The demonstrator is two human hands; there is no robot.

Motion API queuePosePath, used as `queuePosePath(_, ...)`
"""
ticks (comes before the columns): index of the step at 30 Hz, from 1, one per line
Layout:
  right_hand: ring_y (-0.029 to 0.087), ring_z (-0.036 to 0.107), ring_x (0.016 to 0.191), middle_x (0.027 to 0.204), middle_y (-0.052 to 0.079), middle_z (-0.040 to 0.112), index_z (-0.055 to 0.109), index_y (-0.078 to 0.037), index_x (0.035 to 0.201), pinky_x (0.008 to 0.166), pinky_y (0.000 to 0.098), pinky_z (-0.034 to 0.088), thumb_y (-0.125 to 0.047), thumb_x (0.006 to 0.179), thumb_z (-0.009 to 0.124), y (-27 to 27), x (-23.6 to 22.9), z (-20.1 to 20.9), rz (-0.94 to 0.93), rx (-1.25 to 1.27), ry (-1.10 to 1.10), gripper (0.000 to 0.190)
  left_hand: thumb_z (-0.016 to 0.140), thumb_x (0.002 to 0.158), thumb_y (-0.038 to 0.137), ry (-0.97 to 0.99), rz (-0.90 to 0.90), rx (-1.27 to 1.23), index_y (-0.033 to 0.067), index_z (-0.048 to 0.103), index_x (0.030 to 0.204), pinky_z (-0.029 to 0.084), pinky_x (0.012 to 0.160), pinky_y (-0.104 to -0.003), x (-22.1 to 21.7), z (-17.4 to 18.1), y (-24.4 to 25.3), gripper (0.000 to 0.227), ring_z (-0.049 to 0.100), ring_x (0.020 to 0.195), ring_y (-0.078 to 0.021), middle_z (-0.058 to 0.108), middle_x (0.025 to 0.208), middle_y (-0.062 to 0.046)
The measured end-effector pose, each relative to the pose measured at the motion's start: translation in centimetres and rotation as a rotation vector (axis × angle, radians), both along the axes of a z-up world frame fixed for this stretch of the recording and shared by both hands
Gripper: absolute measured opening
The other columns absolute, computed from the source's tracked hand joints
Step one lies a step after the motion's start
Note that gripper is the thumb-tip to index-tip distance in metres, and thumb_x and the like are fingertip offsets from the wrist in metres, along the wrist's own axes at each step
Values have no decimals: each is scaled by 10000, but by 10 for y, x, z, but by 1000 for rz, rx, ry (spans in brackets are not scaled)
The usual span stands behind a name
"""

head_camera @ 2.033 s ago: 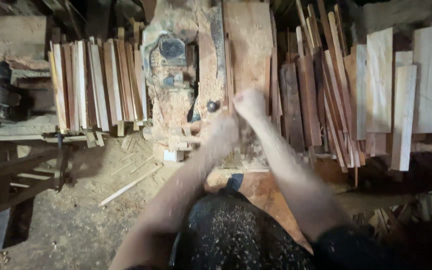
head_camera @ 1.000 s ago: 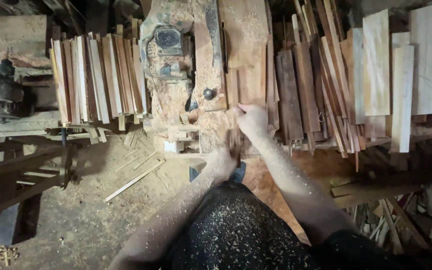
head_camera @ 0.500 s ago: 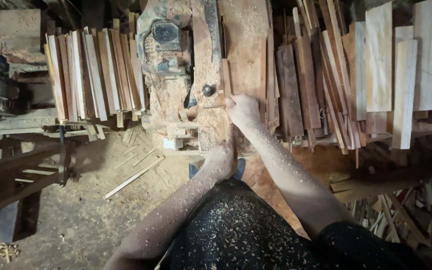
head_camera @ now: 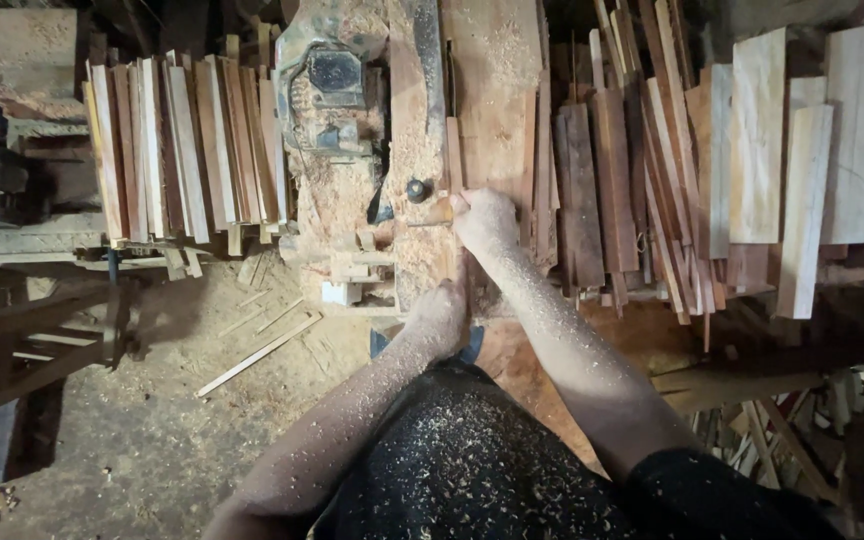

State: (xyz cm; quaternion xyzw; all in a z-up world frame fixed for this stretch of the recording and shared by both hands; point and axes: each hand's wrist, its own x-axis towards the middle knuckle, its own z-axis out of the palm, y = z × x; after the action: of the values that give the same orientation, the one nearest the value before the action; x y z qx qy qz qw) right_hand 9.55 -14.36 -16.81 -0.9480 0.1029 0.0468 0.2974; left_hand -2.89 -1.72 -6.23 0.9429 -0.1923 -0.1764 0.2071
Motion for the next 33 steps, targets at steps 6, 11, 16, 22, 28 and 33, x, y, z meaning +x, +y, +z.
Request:
queuePosePath(6,402,694,1107,1074,188,765,798,-164,1137,988,513,570,-485,953,653,-2,17,-8,23,-43,-54,398,620,688,99,-246,-34,121,75,664,904,630,602,-372,9,-15,2,222,763,695,-270,651,748,-55)
queuePosePath(11,374,695,1103,1066,148,769,801,-212,1110,997,502,563,-466,940,656,2,34,-4,26,-38,-64,338,794,688,225,17,-48,25,16,666,1075,658,781,-464,37,-27,4,458,765,909,-362,715,951,-152)
queuePosePath(16,326,694,1149,1141,107,768,792,-196,1165,1022,451,542,-472,963,647,4,2,39,64,-9,-45,371,737,768,290,14,-42,16,36,656,1137,642,832,-474,42,-113,-1,455,755,983,-346,721,1021,-153)
queuePosePath(22,281,707,1112,1100,32,783,808,-250,1119,970,401,560,-380,936,706,-30,-22,0,30,120,26,247,569,799,217,63,11,-81,8,644,1137,631,795,-532,44,3,6,405,759,926,-387,740,962,-178)
queuePosePath(28,281,719,1065,1041,57,782,816,-266,1083,924,400,579,-273,895,707,-30,-21,-9,-1,218,14,217,560,797,189,51,18,-84,-21,599,1232,620,838,-545,68,-33,3,485,750,967,-411,751,973,-213)
queuePosePath(33,247,722,1051,999,-11,788,819,-302,1058,933,383,579,-307,875,709,-25,-14,-24,-67,171,39,213,572,776,196,54,35,-75,-28,584,1253,617,842,-560,83,-33,-1,528,742,975,-433,756,948,-220)
